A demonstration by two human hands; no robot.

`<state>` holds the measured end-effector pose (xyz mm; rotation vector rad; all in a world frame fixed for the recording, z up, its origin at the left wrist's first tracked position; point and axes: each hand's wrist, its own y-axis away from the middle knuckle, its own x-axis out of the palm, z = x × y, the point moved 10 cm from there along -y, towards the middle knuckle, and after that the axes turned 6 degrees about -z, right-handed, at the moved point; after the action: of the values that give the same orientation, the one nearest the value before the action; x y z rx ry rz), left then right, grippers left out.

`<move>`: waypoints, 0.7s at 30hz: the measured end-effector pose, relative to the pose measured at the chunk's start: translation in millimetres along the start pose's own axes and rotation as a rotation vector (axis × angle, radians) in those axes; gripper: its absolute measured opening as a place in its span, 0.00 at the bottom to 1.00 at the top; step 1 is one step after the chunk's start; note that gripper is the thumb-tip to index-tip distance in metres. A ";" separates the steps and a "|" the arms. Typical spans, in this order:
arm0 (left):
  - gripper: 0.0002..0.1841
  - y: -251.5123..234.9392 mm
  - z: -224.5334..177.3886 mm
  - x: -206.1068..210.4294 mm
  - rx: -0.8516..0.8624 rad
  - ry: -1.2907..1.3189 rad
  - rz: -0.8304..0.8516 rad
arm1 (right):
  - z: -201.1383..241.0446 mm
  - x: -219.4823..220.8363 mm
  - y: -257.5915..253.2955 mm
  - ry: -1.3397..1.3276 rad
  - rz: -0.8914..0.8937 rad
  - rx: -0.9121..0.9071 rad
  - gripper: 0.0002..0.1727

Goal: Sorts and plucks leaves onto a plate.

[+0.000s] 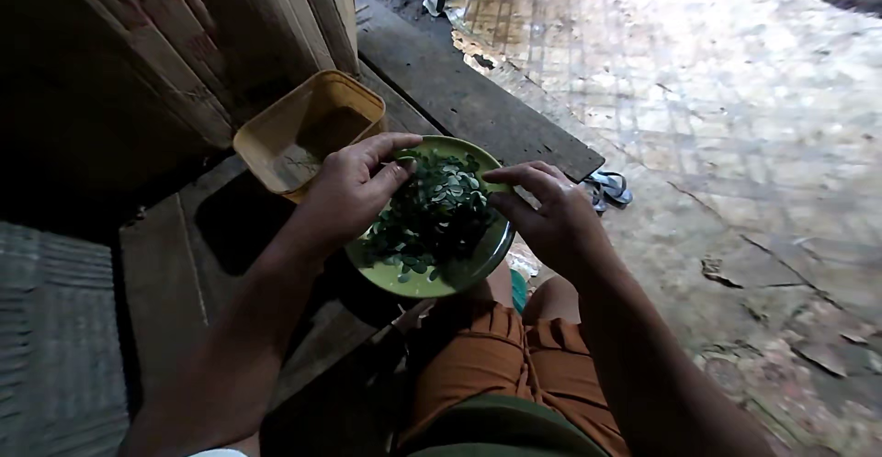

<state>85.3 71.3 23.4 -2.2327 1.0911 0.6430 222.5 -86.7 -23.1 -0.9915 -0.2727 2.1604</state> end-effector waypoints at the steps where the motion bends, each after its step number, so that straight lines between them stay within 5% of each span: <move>1: 0.16 0.4 0.1 1.1 -0.027 0.022 0.012 | -0.6 -0.1 0.1 -0.002 -0.003 -0.002 0.13; 11: 0.19 1.9 1.6 3.2 -0.115 0.166 0.067 | -0.6 -3.0 1.9 -0.027 -0.029 -0.023 0.12; 21: 0.15 10.5 -8.6 10.9 0.188 -0.327 0.146 | 6.9 -2.7 2.2 0.081 -0.022 -0.094 0.12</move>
<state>84.2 54.3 19.9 -1.8229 1.1012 0.8923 217.5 -89.5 -17.9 -1.1211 -0.3479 2.0980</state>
